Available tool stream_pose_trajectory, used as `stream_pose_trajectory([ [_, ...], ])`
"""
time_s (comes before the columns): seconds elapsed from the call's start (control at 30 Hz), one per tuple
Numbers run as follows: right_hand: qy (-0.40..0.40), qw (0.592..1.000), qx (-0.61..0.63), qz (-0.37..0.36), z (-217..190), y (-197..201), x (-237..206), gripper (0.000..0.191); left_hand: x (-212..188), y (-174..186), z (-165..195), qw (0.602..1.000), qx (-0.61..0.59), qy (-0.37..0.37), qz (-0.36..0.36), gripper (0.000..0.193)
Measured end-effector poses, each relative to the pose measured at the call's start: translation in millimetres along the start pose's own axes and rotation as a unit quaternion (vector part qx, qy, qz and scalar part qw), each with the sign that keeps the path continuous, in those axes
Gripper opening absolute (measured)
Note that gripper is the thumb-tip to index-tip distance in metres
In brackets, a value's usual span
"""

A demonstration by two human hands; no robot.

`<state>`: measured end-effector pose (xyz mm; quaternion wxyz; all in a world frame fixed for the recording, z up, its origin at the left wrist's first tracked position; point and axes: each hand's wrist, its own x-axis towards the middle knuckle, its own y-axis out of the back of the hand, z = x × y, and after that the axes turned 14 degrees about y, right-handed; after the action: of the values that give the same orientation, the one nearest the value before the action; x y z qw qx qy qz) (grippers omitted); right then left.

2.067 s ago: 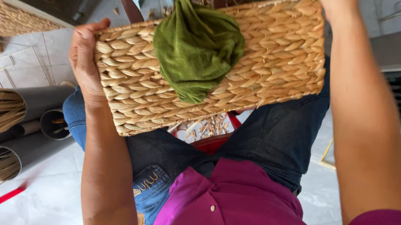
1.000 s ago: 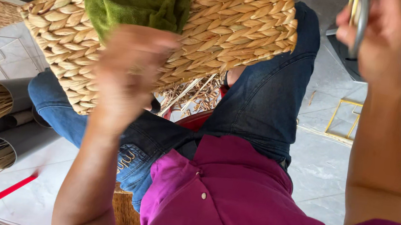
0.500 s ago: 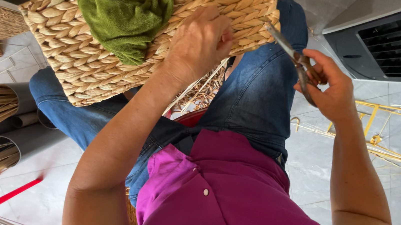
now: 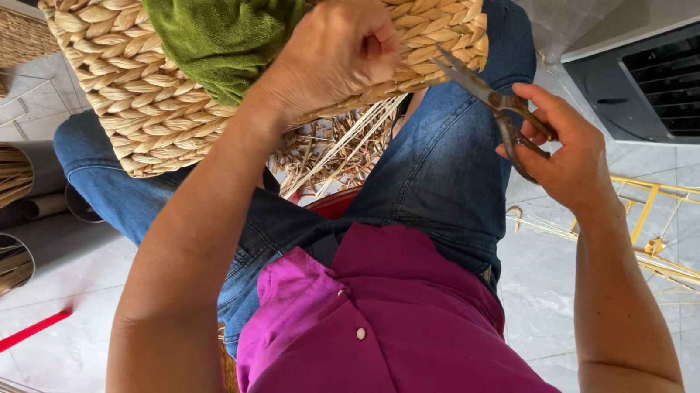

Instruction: The person wipes woven water-hyacinth storage baskets with a green cloth, turning each basket to clean its sides, bottom, and interior, and occasionally trims stray fibers from the weave with scissors. They work through several baskets one at a time while seated.

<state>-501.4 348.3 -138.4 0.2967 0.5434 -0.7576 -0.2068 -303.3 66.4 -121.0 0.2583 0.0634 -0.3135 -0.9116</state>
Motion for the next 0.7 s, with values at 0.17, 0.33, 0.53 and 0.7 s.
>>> stream_pose_trajectory([
  [0.17, 0.100, 0.986, -0.124, -0.052, -21.9, -1.0, 20.0, 0.070, -0.2, 10.2, -8.0, 0.995, -0.073, 0.033, -0.051, 0.007],
  [0.33, 0.166, 0.964, -0.193, -0.071, -39.7, -7.5, 41.8, 0.072, -0.1, 9.8, -8.5, 0.994, -0.095, 0.021, -0.048, 0.007],
  [0.53, 0.199, 0.950, -0.225, -0.089, -43.0, -18.0, 49.4, 0.070, -2.9, 3.1, -12.2, 0.994, -0.103, 0.024, -0.020, 0.011],
  [0.7, 0.202, 0.948, -0.224, -0.104, -35.0, -28.1, 45.6, 0.070, -1.3, -2.7, -14.6, 0.994, -0.108, 0.021, 0.003, 0.013],
])
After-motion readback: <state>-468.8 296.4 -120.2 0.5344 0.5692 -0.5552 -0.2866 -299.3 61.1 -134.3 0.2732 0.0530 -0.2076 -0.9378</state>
